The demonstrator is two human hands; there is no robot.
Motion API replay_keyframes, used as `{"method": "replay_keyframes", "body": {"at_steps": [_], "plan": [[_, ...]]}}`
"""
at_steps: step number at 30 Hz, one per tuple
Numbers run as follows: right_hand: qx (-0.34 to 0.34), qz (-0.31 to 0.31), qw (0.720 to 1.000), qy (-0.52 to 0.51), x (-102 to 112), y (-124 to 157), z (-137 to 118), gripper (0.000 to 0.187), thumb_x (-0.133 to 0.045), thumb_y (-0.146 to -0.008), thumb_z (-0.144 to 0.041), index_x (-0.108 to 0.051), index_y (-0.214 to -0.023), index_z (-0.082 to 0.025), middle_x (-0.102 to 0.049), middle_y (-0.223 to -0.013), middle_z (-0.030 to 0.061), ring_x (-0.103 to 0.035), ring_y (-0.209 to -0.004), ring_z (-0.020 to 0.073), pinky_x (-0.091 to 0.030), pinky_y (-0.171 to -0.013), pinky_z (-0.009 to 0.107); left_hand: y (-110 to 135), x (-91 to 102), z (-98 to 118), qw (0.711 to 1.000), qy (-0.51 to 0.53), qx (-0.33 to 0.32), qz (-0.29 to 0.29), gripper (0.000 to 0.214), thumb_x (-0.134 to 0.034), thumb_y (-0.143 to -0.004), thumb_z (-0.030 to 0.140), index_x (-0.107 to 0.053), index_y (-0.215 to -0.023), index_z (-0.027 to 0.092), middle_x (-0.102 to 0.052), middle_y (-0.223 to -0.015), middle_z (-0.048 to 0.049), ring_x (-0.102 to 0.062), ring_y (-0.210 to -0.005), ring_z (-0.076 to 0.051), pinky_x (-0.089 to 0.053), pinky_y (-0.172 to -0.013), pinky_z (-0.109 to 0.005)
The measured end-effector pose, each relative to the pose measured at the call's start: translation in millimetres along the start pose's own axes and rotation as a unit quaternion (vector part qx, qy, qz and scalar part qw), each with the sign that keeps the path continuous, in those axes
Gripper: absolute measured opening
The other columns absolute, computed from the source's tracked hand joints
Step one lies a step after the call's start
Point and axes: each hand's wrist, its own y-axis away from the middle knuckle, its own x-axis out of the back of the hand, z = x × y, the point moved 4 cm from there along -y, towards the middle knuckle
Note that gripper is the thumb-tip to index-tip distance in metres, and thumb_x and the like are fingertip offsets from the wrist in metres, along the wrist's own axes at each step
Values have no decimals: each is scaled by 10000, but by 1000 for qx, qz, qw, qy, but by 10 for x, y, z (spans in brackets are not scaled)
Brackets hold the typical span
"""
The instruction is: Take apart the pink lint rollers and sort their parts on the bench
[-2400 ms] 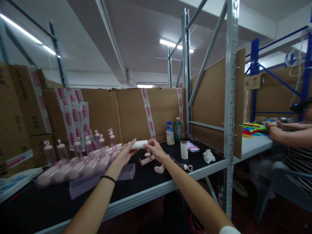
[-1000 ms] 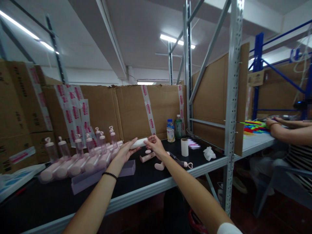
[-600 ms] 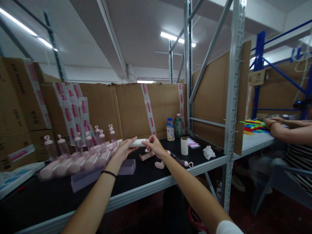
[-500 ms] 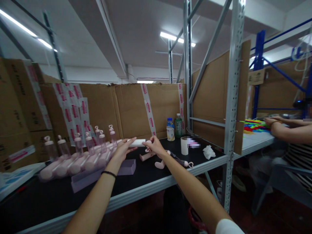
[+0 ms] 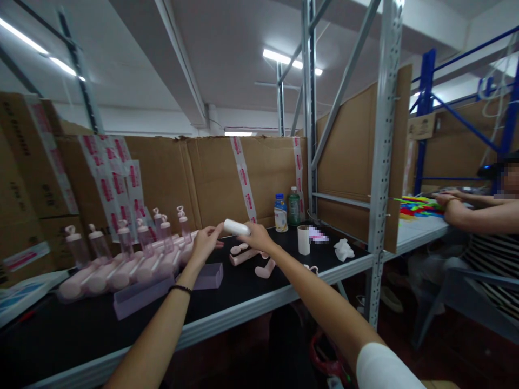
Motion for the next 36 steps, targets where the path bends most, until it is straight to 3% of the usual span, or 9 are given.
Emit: {"method": "replay_keyframes", "body": {"at_steps": [5,7,12,17,21,25,30,33,36], "plan": [[-84,85,991,52,372,50,307,243,-650,-950,-329,-676,-1153,-197,-726,-1108,56,-672,-1009,221,-526,-856,343,152,-57,99,994,-88,-59,8,198,-727,-921,349,-692,-927,154,-688,-1196,-97,-610,-1188,-258,-457,-1067,-491],[-120,98,984,85,498,79,421,232,-672,-963,-334,-679,-1124,-166,-712,-1130,74,-675,-1015,215,-540,-897,378,265,-241,205,988,-121,-89,-25,196,-727,-917,352,-692,-897,160,-698,-1157,-94,-609,-1178,-255,-434,-1081,-489],[-200,94,960,173,689,139,645,288,-723,-960,-370,-676,-1132,-143,-687,-1141,86,-675,-1044,234,-556,-944,443,729,-913,499,961,-190,-144,-141,235,-789,-822,352,-667,-703,190,-697,-802,-60,-666,-947,-263,-450,-976,-443],[-247,63,944,207,708,206,714,294,-692,-991,-356,-658,-1200,-152,-675,-1171,83,-684,-1025,223,-591,-886,410,1309,-1247,762,950,-200,-185,-156,222,-694,-858,366,-644,-684,238,-697,-839,-155,-668,-974,-333,-410,-893,-403],[-256,37,937,233,764,248,571,272,-676,-1002,-380,-674,-1153,-154,-690,-1126,74,-691,-978,203,-595,-861,384,1698,-1254,844,947,-204,-181,-171,216,-618,-905,348,-620,-707,261,-681,-767,-119,-654,-766,-269,-376,-750,-371],[-222,29,933,282,945,419,262,345,-716,-948,-479,-702,-1066,-156,-717,-1092,109,-695,-993,236,-555,-891,399,2000,-1147,740,951,-207,-154,-172,291,-576,-934,371,-565,-661,272,-659,-717,-88,-604,-672,-252,-321,-687,-368],[-165,-5,930,329,1088,1085,-91,302,-847,-782,-491,-717,-785,-218,-759,-909,161,-722,-924,324,-474,-767,368,2270,-1028,425,968,-164,-102,-157,325,-531,-952,412,-532,-658,274,-654,-712,-74,-580,-662,-239,-311,-664,-364],[-152,-22,923,351,1095,1480,-210,203,-887,-720,-329,-709,-756,-237,-756,-881,141,-725,-878,324,-458,-729,360,2391,-1038,226,977,-130,-66,-157,346,-520,-949,456,-559,-657,274,-647,-684,-72,-584,-652,-238,-338,-660,-361],[-143,-18,921,363,1042,1696,-332,110,-818,-787,-238,-709,-801,-236,-742,-920,145,-716,-894,315,-464,-736,362,2474,-1102,73,982,-95,-33,-163,427,-515,-936,569,-606,-646,268,-628,-638,-79,-591,-636,-242,-369,-644,-362]]}}
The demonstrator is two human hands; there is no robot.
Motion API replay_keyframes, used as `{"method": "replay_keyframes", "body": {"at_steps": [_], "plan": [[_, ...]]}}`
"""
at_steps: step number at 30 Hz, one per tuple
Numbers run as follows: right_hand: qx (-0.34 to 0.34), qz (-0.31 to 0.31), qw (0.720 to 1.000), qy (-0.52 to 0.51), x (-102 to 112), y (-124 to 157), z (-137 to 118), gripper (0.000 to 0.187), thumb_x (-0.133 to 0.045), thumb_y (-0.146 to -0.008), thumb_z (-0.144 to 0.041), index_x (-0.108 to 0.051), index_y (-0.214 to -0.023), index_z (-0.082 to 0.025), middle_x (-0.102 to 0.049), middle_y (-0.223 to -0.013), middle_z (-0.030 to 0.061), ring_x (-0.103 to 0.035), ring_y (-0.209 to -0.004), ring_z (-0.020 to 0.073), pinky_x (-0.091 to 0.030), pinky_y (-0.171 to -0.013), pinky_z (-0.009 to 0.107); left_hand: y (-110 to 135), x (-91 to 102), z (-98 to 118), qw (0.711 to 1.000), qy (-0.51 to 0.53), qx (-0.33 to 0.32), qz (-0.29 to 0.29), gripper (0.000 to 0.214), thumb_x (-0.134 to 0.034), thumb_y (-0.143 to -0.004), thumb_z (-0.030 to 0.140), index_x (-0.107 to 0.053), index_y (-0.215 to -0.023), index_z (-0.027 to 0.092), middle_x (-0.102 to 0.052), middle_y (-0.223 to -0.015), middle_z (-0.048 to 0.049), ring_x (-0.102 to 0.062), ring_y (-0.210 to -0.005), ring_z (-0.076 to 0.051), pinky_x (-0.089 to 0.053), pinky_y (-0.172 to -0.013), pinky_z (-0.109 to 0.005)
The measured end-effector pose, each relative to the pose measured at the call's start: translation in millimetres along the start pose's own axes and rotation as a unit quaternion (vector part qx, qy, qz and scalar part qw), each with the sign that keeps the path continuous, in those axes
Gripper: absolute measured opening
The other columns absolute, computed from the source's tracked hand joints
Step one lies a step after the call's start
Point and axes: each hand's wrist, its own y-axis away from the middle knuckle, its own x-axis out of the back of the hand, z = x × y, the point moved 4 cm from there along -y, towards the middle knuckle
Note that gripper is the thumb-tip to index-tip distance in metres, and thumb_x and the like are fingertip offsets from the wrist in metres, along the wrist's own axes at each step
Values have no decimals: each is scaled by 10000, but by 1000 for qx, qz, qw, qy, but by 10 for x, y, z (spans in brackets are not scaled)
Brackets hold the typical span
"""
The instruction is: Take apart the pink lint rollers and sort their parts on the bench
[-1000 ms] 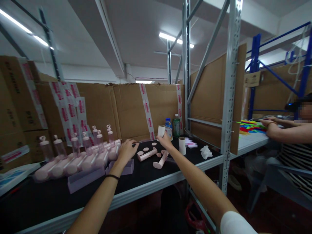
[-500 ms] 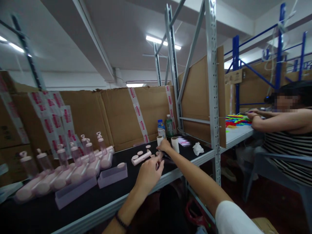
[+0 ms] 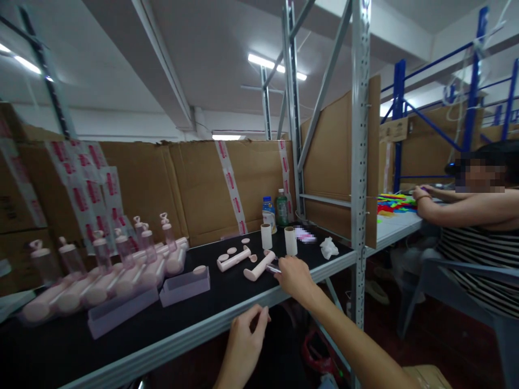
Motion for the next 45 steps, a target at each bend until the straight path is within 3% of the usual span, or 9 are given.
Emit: {"method": "replay_keyframes", "body": {"at_steps": [6,9,12,19,24,34,39,42,45], "plan": [[62,87,983,-147,147,562,-584,91,-711,-898,-210,-654,-951,-258,-690,-1009,83,-641,-975,281,-497,-854,403,42,28,98,961,257,56,82,652,-598,-843,759,-686,-1212,229,-740,-1094,-140,-705,-1000,-280,-539,-795,-332],[135,46,959,-244,267,876,-886,177,-698,-889,-136,-662,-1034,-232,-680,-1054,55,-623,-1005,258,-493,-890,384,136,249,221,890,403,95,192,626,-693,-848,673,-684,-1219,169,-710,-1222,-149,-661,-1178,-291,-526,-954,-341],[178,17,927,-330,390,902,-894,121,-670,-970,-262,-663,-1085,-224,-688,-1080,38,-638,-1018,214,-499,-895,322,285,466,280,864,437,112,224,580,-736,-837,635,-699,-1156,151,-717,-1107,-138,-696,-1003,-265,-549,-737,-293],[46,43,997,-54,-51,-101,-244,294,-593,-1005,-238,-651,-1268,-120,-664,-1239,166,-620,-1171,272,-470,-1004,353,724,768,402,930,298,-38,213,395,-629,-943,582,-675,-906,191,-585,-806,-48,-520,-704,-173,-454,-637,-276],[-8,8,1000,14,-407,-433,-154,136,-653,-947,-170,-700,-1024,-69,-684,-1123,241,-629,-1134,348,-453,-968,408,913,820,625,943,199,-162,211,420,-527,-993,599,-623,-861,211,-496,-743,-13,-490,-671,-174,-404,-661,-303],[17,73,989,-125,245,-107,-318,198,-381,-1094,-261,-479,-1230,-154,-657,-940,57,-641,-844,193,-453,-767,290,1122,780,783,946,86,-219,223,575,-413,-1018,616,-575,-634,221,-571,-684,-37,-489,-618,-175,-421,-658,-325],[104,33,887,-448,733,585,-793,281,-466,-1086,-437,-629,-1084,-209,-519,-818,-2,-507,-739,145,-395,-657,255,1158,753,810,956,73,-195,209,560,-429,-994,659,-581,-682,220,-590,-690,-25,-517,-623,-166,-457,-698,-310],[98,81,782,-610,1047,918,-1006,300,-511,-1072,-454,-662,-970,-216,-483,-769,-7,-437,-660,122,-356,-584,243,1200,839,688,947,47,-170,268,482,-479,-986,650,-645,-852,218,-637,-780,-44,-617,-728,-201,-509,-729,-320],[123,134,697,-694,1321,1101,-1163,360,-495,-1075,-472,-665,-895,-212,-467,-721,-7,-423,-606,114,-372,-563,242,1172,865,603,953,26,-197,230,460,-497,-989,630,-614,-796,230,-589,-707,-18,-584,-616,-178,-506,-622,-303]]}}
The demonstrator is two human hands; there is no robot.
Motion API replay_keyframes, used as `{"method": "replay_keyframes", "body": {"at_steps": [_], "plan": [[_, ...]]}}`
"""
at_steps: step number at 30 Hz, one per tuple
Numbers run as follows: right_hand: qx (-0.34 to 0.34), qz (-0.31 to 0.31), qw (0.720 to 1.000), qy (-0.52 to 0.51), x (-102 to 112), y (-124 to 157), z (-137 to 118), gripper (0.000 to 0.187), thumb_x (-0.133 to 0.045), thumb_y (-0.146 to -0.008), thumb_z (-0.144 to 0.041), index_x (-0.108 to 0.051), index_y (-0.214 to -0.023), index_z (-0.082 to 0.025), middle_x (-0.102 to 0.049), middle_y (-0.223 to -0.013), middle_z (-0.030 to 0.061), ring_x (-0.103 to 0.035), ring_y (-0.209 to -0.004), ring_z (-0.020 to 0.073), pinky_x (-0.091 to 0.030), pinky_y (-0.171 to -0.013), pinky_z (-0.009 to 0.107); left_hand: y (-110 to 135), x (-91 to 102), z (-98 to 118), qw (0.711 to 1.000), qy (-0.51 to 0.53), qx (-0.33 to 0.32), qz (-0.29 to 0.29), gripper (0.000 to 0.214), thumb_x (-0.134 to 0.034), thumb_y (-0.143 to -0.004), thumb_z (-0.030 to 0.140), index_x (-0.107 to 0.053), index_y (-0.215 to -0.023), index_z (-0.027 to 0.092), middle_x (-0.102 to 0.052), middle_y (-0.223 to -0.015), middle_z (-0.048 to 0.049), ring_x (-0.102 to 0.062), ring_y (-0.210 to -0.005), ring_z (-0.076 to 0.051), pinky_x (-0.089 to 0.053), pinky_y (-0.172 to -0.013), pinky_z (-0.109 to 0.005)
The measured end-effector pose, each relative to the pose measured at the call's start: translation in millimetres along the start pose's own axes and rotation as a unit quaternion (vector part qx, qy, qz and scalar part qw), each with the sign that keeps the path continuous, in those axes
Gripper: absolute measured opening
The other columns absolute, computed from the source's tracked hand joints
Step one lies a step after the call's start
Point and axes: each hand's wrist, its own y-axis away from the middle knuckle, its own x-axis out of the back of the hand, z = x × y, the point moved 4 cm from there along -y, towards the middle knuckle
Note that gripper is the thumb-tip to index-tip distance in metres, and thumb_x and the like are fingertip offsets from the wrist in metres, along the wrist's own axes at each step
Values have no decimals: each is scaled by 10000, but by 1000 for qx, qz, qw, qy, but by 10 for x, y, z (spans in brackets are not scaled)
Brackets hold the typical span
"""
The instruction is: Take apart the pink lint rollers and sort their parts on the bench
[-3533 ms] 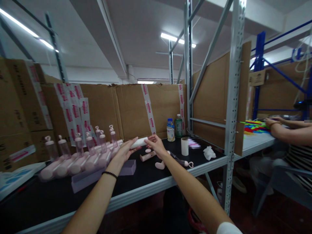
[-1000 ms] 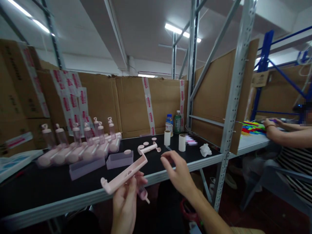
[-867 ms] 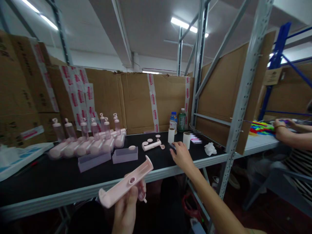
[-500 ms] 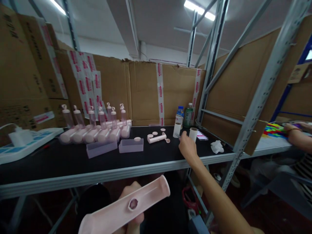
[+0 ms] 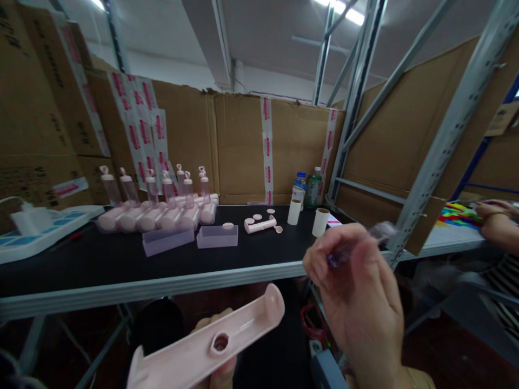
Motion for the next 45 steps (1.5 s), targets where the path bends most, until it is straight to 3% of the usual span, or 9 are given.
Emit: {"method": "replay_keyframes", "body": {"at_steps": [4,12,18,25,31,35,38,41,45], "plan": [[71,6,991,114,-101,64,-155,257,-544,-1065,-402,-725,-998,-233,-564,-854,29,-523,-715,127,-427,-621,229,22,-54,-42,1000,9,-11,-2,483,-530,-964,639,-556,-700,235,-520,-618,5,-499,-508,-153,-422,-496,-286],[-128,-348,888,274,-142,167,336,472,-841,-807,-539,-745,-1189,-281,-721,-1085,54,-669,-946,238,-527,-777,282,252,2,-340,971,87,175,138,434,-559,-961,615,-718,-1054,221,-684,-900,-87,-666,-854,-267,-561,-842,-397],[-103,-187,900,380,188,-274,877,369,-723,-903,-537,-740,-985,-178,-687,-799,20,-581,-682,168,-403,-607,258,-141,10,-415,950,214,228,0,329,-563,-983,536,-634,-964,215,-558,-716,-11,-519,-613,-150,-472,-552,-247],[-144,-111,779,599,423,-1126,1917,273,-770,-861,-405,-686,-763,-165,-724,-782,83,-682,-776,240,-397,-682,280,-309,43,-388,934,222,274,62,302,-665,-939,483,-610,-1076,219,-674,-968,-22,-549,-611,-99,-495,-551,-208],[-86,-102,824,550,114,-1119,1910,369,-689,-934,-472,-695,-1098,-141,-726,-1100,156,-668,-1004,256,-441,-781,280,-318,209,-495,902,285,278,168,326,-826,-811,350,-580,-973,210,-722,-1044,-51,-687,-1020,-195,-565,-900,-293],[-127,-160,918,338,-78,-641,1562,658,-251,-1062,-647,-679,-1139,-152,-688,-790,46,-473,-504,118,-343,-493,229,-386,252,-556,892,318,278,162,357,-865,-768,331,-558,-892,198,-712,-1045,-39,-711,-980,-203,-587,-927,-354],[-193,-197,951,138,-229,-267,1304,618,-393,-1014,-695,-682,-1021,-149,-586,-616,-15,-313,-416,86,-224,-430,226,-484,268,-596,931,244,242,120,265,-791,-851,350,-588,-944,206,-720,-1063,-57,-710,-1015,-237,-581,-934,-406],[-141,-126,966,174,-297,-73,1114,482,-571,-993,-585,-611,-759,-166,-514,-553,-27,-446,-502,102,-320,-508,229,-615,255,-504,994,-6,93,51,160,-701,-922,345,-673,-1040,240,-741,-1109,-74,-662,-1149,-309,-478,-1052,-523],[-68,-42,967,241,-364,49,1024,460,-525,-1038,-504,-553,-716,-178,-517,-600,-21,-453,-547,102,-333,-541,239,-706,65,-228,950,-264,-165,-16,343,-622,-971,294,-621,-1306,220,-727,-1215,-106,-618,-1210,-332,-350,-1135,-539]]}}
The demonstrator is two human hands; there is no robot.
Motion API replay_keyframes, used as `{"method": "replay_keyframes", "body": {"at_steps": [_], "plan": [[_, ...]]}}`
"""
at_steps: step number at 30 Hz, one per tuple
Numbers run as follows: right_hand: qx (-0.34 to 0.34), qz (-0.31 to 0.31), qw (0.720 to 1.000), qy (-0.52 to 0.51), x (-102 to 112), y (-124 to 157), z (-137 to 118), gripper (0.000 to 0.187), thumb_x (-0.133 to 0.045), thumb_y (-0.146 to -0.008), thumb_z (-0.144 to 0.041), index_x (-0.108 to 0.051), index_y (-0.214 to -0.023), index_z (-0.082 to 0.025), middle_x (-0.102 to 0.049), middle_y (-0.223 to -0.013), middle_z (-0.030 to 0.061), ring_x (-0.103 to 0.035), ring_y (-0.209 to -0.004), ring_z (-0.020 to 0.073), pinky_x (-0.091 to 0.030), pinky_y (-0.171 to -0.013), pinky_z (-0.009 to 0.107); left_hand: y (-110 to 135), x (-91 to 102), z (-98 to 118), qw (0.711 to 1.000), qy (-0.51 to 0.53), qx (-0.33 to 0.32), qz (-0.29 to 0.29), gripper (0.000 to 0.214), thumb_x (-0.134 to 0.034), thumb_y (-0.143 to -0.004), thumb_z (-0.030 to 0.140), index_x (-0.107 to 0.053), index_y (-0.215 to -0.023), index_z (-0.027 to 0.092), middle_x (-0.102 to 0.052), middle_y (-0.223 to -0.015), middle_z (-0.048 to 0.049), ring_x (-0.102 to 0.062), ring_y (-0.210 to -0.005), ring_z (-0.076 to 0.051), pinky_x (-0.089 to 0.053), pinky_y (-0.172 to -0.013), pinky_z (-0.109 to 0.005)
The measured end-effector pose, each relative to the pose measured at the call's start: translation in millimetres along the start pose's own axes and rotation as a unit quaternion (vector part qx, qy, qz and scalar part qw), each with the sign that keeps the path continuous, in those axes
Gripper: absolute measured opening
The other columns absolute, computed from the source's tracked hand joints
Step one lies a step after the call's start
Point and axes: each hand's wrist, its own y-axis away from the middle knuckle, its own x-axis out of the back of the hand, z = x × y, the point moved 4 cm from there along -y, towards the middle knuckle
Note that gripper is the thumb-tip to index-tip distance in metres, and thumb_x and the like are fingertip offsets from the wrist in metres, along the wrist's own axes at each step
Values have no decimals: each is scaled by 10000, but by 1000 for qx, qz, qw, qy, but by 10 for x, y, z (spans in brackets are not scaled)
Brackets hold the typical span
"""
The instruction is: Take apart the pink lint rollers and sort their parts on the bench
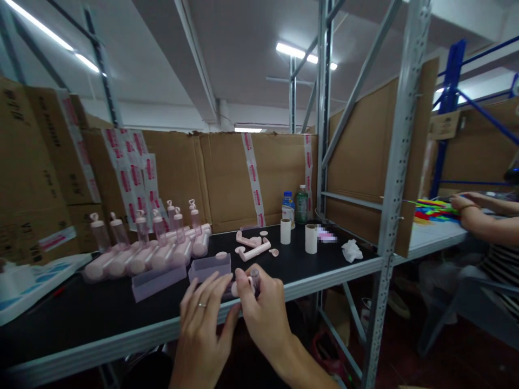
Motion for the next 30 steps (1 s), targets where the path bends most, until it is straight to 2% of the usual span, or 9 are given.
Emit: {"method": "replay_keyframes", "body": {"at_steps": [3,7,13,16,19,22,24,27,30], "plan": [[2,11,1000,-25,-7,21,-24,493,-512,-1043,-515,-544,-686,-176,-522,-595,-12,-448,-538,101,-331,-525,237,-113,-43,120,999,-12,-30,-8,239,-518,-1026,311,-620,-1203,187,-726,-1007,-100,-678,-892,-271,-489,-817,-386],[-30,-23,995,-88,68,-43,-39,554,-501,-1033,-585,-599,-687,-164,-493,-512,-20,-435,-459,94,-302,-461,226,-213,-114,109,992,87,45,-78,186,-550,-1018,381,-615,-945,222,-689,-804,-29,-654,-703,-211,-404,-632,-296],[-52,3,993,-106,398,-314,101,627,-418,-1027,-678,-576,-678,-183,-434,-432,-40,-354,-382,93,-241,-431,230,-336,-208,-234,891,324,253,-193,473,-410,-1021,610,-489,-770,217,-394,-598,51,-379,-512,-126,-288,-501,-240],[-12,-24,990,139,512,-509,352,546,-425,-1078,-542,-641,-729,-182,-660,-638,38,-612,-588,155,-363,-571,244,-678,-303,-541,926,190,210,-248,347,-384,-1046,507,-571,-1009,216,-578,-792,2,-563,-717,-172,-437,-657,-259],[-29,-106,930,352,468,-670,722,331,-509,-1074,-371,-729,-898,-198,-769,-931,80,-734,-867,229,-411,-700,263,-1125,-582,-896,941,69,150,-296,176,-466,-986,249,-557,-1119,179,-680,-1088,-89,-644,-1027,-222,-478,-935,-342],[-36,-136,911,387,390,-784,956,186,-639,-1006,-346,-749,-1090,-222,-766,-1038,103,-744,-942,279,-427,-724,279,-1481,-945,-1167,929,11,124,-349,116,-568,-939,166,-613,-1044,151,-698,-1036,-96,-655,-995,-225,-499,-955,-393],[-28,-137,908,395,387,-840,1022,326,-628,-1006,-451,-707,-1249,-249,-741,-1117,119,-737,-975,299,-441,-740,295,-1619,-1134,-1250,920,-23,111,-376,145,-641,-957,247,-650,-1054,139,-696,-1053,-83,-663,-994,-223,-529,-942,-428],[-28,-106,893,437,535,-906,1102,453,-381,-1086,-551,-646,-1347,-293,-698,-1160,106,-729,-961,274,-455,-748,307,-1677,-1292,-1251,911,-58,102,-396,303,-664,-976,372,-659,-1181,150,-677,-1177,-90,-673,-1027,-226,-573,-907,-445],[-42,-82,871,482,768,-956,1272,493,-245,-1127,-404,-698,-1221,-231,-681,-1119,120,-707,-975,268,-462,-769,323,-1636,-1339,-1196,909,-78,97,-397,348,-660,-982,376,-639,-1255,162,-665,-1226,-102,-678,-1033,-230,-595,-877,-428]]}}
